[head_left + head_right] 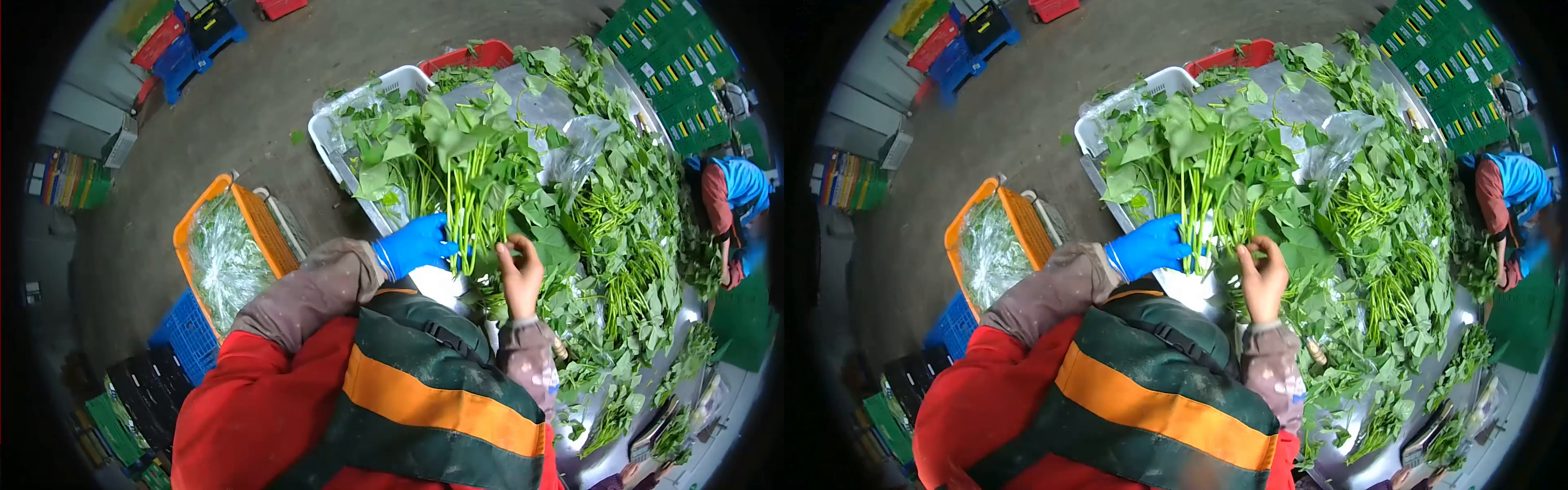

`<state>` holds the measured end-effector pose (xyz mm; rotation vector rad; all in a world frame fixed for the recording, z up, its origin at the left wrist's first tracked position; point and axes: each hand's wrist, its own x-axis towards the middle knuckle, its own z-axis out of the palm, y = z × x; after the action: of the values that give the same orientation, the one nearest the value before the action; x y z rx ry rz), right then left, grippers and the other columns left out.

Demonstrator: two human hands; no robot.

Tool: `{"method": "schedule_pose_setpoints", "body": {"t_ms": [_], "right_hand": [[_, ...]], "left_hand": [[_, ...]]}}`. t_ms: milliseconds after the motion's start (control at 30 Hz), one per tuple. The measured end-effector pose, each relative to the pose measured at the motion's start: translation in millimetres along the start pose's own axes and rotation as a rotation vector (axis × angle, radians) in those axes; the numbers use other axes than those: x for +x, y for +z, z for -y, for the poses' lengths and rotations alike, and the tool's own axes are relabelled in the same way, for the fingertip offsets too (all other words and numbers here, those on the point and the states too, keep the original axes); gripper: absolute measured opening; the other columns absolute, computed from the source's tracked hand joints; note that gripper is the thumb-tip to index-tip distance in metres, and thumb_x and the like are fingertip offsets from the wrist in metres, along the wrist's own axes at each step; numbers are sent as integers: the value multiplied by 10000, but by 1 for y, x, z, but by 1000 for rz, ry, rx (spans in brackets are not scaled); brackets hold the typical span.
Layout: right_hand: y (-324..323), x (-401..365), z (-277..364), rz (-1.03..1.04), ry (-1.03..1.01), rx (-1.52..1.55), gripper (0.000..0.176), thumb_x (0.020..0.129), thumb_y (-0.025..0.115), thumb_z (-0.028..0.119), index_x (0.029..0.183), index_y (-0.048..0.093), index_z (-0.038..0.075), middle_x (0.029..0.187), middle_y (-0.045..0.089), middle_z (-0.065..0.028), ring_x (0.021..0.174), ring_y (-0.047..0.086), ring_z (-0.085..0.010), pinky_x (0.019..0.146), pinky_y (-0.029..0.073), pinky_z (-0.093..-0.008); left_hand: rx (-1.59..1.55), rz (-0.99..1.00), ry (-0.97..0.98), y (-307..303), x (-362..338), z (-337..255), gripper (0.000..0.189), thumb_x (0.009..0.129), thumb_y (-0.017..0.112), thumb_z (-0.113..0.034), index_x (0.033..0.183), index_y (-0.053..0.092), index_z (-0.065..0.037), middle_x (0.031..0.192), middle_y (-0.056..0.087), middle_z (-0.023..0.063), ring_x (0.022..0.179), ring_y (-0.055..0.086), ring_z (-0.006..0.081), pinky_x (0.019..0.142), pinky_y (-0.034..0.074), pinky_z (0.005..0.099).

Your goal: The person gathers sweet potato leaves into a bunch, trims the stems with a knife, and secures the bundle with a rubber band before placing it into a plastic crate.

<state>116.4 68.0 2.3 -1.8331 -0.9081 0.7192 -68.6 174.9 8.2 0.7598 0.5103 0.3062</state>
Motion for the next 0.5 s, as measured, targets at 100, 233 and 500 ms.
{"method": "schedule_pose_setpoints", "body": {"t_ms": [100, 233, 500], "right_hand": [[-21, -21, 23, 320, 238, 413, 336, 897, 505, 247, 1078, 547, -34, 866, 582, -27, 591, 464, -59, 519, 382, -199], [9, -32, 7, 268, 220, 219, 420, 797, 670, 217, 1086, 527, -52, 723, 553, -12, 533, 428, -52, 464, 331, -196], [-14, -36, -13, 316, 292, 704, 200, 863, 558, 122, 1009, 560, -14, 857, 618, -82, 696, 550, -108, 597, 418, -216]], "left_hand": [[361, 22, 9, 17, 1, 18, 454, 790, 592, -26, 1211, 422, -1, 1020, 586, 81, 854, 581, 147, 699, 486, 278], [1107, -234, 191, 40, 6, 40, 242, 751, 643, -121, 958, 542, -49, 755, 600, 109, 673, 591, 149, 603, 463, 310], [375, -170, 97, 22, -6, 40, 339, 741, 712, -280, 902, 574, -15, 810, 630, 68, 776, 599, 158, 696, 488, 307]]}}
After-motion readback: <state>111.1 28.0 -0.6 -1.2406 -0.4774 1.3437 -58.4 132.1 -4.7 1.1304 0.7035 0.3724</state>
